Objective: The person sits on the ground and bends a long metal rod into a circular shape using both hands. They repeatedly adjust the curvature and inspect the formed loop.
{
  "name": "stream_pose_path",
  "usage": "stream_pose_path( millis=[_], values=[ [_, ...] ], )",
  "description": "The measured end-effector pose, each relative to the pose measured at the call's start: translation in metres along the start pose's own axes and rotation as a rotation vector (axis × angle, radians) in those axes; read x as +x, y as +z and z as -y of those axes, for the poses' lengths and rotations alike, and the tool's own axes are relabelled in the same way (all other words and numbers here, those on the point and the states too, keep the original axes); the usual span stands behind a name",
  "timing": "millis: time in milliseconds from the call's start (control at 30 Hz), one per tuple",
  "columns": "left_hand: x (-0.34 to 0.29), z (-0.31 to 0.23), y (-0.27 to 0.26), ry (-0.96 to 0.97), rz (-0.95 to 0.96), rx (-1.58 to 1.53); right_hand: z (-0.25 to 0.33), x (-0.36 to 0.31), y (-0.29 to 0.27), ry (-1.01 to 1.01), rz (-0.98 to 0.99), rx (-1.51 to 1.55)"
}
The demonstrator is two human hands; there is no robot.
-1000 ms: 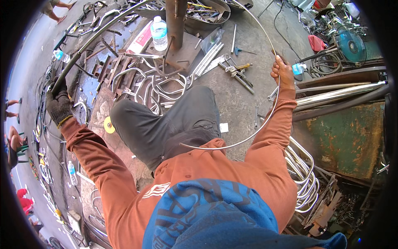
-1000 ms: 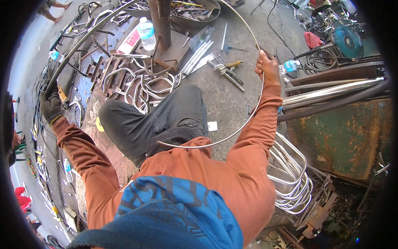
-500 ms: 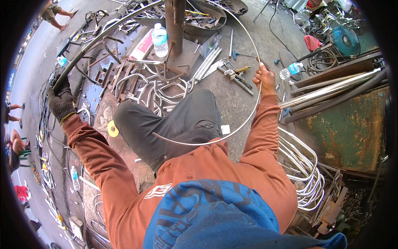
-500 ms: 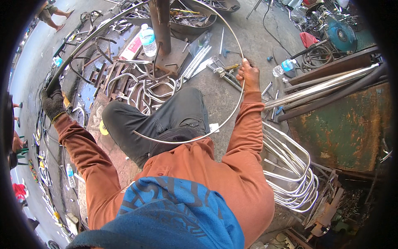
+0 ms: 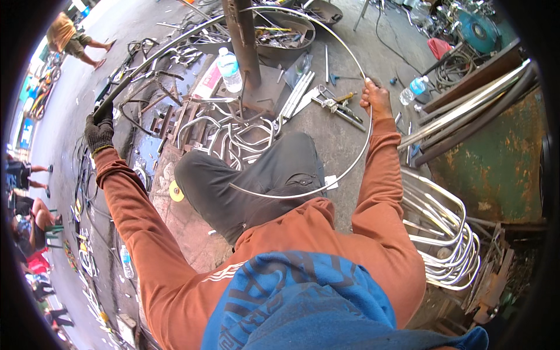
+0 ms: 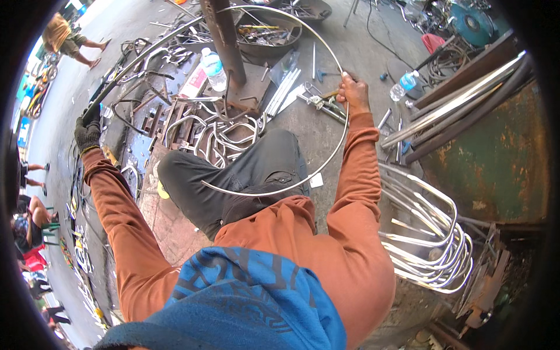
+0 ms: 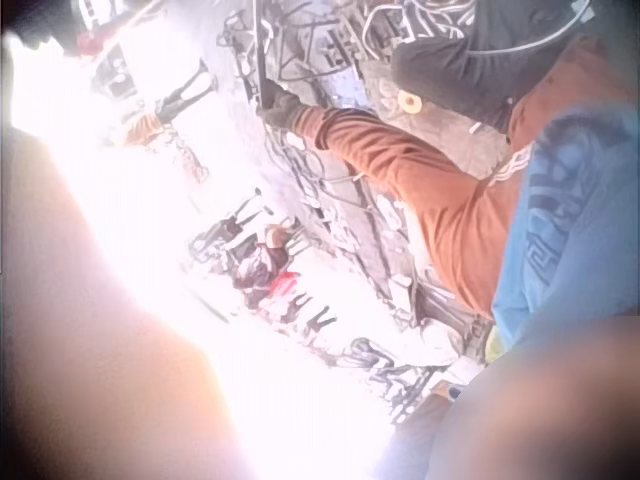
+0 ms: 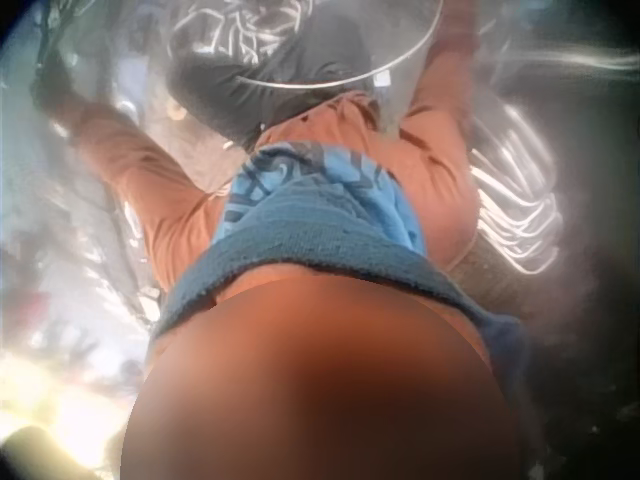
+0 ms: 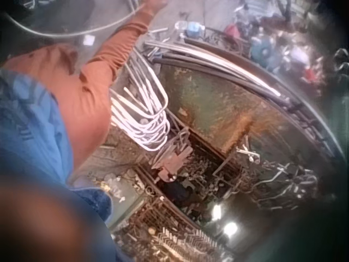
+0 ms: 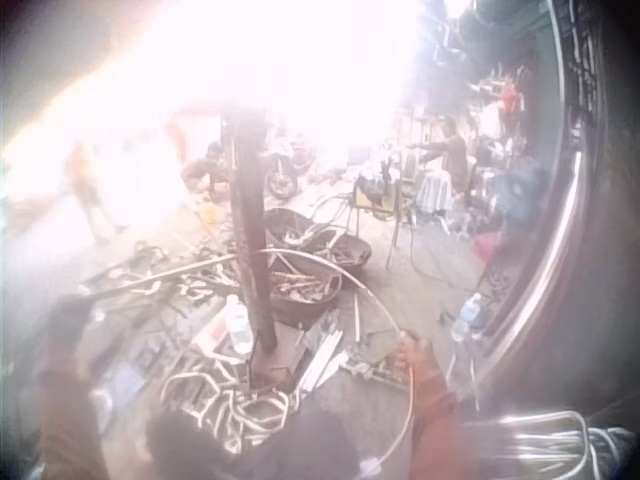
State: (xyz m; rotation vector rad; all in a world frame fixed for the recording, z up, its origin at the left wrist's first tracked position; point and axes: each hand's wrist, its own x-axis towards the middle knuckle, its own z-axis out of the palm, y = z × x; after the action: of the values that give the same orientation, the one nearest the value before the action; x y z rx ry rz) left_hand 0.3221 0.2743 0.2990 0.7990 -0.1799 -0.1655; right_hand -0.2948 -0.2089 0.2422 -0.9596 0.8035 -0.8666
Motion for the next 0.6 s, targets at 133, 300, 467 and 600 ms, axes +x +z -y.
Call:
stream_pose_path(
  millis=[133, 300, 467, 600],
  values=[
    [0.019, 0.017, 0.000, 0.055, 0.070, 0.215, 0.001, -0.003, -0.007, -0.018, -0.021, -0.012],
    [0.031, 0.022, -0.001, -0.030, 0.102, -0.009, -0.003, -0.015, -0.002, -0.006, -0.045, -0.008],
    [0.034, 0.023, -0.001, 0.065, 0.114, 0.236, -0.008, -0.027, 0.002, 0.020, -0.048, 0.020],
    [0.038, 0.027, 0.004, 0.069, 0.144, 0.258, 0.003, -0.026, 0.000, 0.011, -0.037, 0.010]
  ],
)
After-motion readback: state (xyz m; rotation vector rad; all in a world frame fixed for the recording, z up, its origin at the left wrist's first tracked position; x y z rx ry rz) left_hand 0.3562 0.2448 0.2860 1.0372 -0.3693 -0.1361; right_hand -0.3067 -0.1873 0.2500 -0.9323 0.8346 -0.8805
